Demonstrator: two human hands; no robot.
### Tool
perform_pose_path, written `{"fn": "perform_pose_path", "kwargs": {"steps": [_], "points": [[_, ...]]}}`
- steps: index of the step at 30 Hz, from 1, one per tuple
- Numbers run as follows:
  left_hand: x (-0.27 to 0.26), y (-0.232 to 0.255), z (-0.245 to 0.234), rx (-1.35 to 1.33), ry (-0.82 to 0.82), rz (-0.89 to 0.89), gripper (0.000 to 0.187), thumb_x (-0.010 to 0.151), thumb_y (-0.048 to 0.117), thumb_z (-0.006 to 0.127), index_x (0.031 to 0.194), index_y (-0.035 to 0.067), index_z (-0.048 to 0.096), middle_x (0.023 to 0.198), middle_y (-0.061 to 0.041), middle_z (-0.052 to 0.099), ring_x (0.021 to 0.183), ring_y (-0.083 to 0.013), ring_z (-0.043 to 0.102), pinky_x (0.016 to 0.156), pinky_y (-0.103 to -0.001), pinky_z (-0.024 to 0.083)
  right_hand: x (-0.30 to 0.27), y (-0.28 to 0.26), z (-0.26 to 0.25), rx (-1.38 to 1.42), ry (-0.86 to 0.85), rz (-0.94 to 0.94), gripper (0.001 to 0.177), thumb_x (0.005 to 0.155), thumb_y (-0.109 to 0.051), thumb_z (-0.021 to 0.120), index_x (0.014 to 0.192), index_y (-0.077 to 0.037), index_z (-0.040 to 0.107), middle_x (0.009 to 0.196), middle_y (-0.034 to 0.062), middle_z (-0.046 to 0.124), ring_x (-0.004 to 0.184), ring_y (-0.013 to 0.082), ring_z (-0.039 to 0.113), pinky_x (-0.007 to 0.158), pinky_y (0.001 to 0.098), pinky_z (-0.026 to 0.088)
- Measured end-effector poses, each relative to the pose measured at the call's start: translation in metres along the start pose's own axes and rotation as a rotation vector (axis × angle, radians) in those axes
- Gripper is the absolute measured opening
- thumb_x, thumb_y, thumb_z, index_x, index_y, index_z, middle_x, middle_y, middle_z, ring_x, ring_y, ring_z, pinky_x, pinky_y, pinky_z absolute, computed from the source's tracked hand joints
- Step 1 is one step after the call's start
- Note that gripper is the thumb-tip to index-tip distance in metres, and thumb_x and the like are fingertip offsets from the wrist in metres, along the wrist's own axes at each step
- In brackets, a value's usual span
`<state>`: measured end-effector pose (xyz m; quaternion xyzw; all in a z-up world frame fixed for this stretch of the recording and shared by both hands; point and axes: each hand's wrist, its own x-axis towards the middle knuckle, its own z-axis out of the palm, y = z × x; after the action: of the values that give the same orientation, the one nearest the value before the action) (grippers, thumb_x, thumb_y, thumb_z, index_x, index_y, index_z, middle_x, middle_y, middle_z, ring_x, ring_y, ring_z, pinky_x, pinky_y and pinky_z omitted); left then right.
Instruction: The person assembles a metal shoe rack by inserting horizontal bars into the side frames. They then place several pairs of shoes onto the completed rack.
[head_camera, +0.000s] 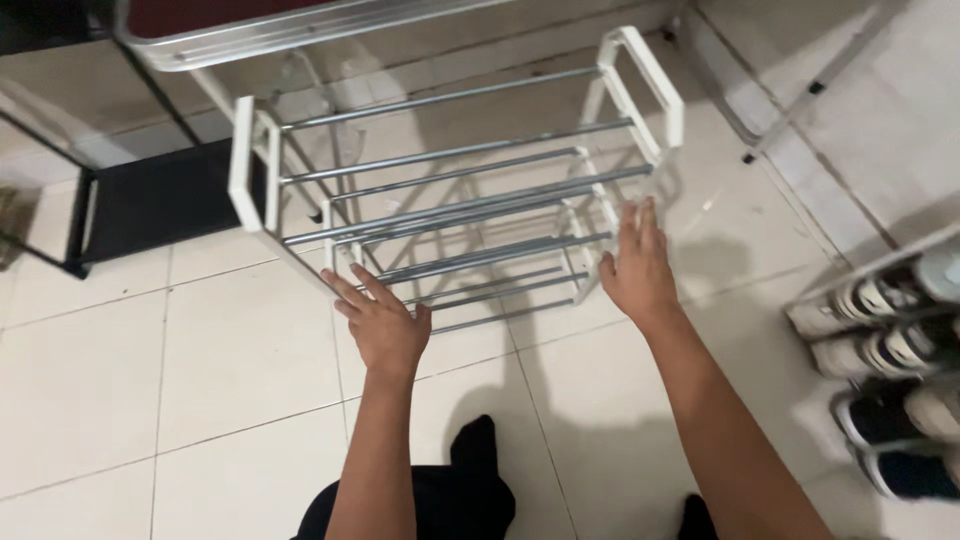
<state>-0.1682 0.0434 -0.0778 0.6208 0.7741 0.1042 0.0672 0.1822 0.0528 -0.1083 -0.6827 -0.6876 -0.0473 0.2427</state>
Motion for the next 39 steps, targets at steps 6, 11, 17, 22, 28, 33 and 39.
{"fn": "perform_pose_path", "kwargs": {"steps": [6, 11, 17, 22, 28, 33, 39], "points": [[-0.024, 0.060, 0.019, 0.002, -0.003, 0.309, 0.111, 0.082, 0.044, 0.077, 0.154, -0.011, 0.013, 0.159, -0.042, 0.002, 0.139, -0.0590, 0.033, 0.108, -0.052, 0.044, -0.064, 0.035, -0.037, -0.072, -0.084, 0.046, 0.071, 0.088, -0.023, 0.072, 0.148, 0.002, 0.045, 0.155, 0.0375, 0.033, 0.138, 0.0512, 0.039, 0.116, 0.0555, 0.031], [-0.063, 0.120, 0.035, -0.043, -0.093, 0.554, 0.108, 0.084, 0.040, 0.075, 0.155, -0.010, 0.012, 0.159, -0.039, 0.006, 0.143, -0.0532, 0.032, 0.111, -0.052, 0.041, -0.141, 0.081, -0.093, -0.128, -0.143, 0.197, 0.059, 0.088, -0.025, 0.072, 0.140, -0.005, 0.053, 0.153, 0.0278, 0.041, 0.131, 0.0471, 0.046, 0.115, 0.0546, 0.035], [-0.132, 0.167, 0.054, -0.081, -0.215, 0.850, 0.100, 0.084, 0.035, 0.076, 0.154, -0.007, 0.017, 0.159, -0.037, 0.012, 0.143, -0.0490, 0.035, 0.114, -0.049, 0.039, -0.252, 0.145, -0.185, -0.170, 0.036, 0.267, 0.055, 0.081, -0.024, 0.076, 0.129, -0.003, 0.062, 0.141, 0.0280, 0.052, 0.126, 0.0463, 0.050, 0.108, 0.0544, 0.040], [-0.172, 0.200, 0.060, -0.064, -0.242, 1.037, 0.096, 0.085, 0.034, 0.074, 0.153, -0.007, 0.020, 0.157, -0.036, 0.020, 0.135, -0.0478, 0.043, 0.110, -0.049, 0.042, -0.339, 0.173, -0.261, -0.220, 0.077, 0.508, 0.050, 0.080, -0.025, 0.076, 0.124, -0.003, 0.066, 0.137, 0.0221, 0.060, 0.121, 0.0441, 0.055, 0.106, 0.0521, 0.042], [-0.230, 0.245, 0.045, -0.123, -0.224, 1.254, 0.089, 0.086, 0.031, 0.072, 0.152, -0.006, 0.025, 0.155, -0.034, 0.031, 0.127, -0.0454, 0.051, 0.106, -0.049, 0.045, -0.420, 0.169, -0.307, -0.268, 0.105, 0.679, 0.043, 0.085, -0.026, 0.073, 0.121, -0.004, 0.068, 0.132, 0.0210, 0.061, 0.121, 0.0431, 0.054, 0.105, 0.0499, 0.041], [-0.274, 0.281, 0.016, -0.143, -0.209, 1.405, 0.089, 0.084, 0.031, 0.073, 0.151, -0.005, 0.028, 0.151, -0.033, 0.036, 0.122, -0.0457, 0.054, 0.103, -0.049, 0.046, -0.454, 0.150, -0.320, -0.241, 0.062, 0.807, 0.043, 0.086, -0.030, 0.071, 0.123, -0.007, 0.067, 0.134, 0.0169, 0.061, 0.122, 0.0396, 0.054, 0.108, 0.0480, 0.041], [-0.296, 0.311, 0.018, -0.174, -0.289, 1.489, 0.086, 0.085, 0.031, 0.072, 0.151, -0.004, 0.029, 0.151, -0.030, 0.039, 0.120, -0.0432, 0.057, 0.101, -0.048, 0.048, -0.467, 0.141, -0.332, -0.283, -0.053, 0.867, 0.047, 0.089, -0.034, 0.068, 0.127, -0.006, 0.065, 0.133, 0.0174, 0.060, 0.127, 0.0363, 0.053, 0.114, 0.0488, 0.033]]}}
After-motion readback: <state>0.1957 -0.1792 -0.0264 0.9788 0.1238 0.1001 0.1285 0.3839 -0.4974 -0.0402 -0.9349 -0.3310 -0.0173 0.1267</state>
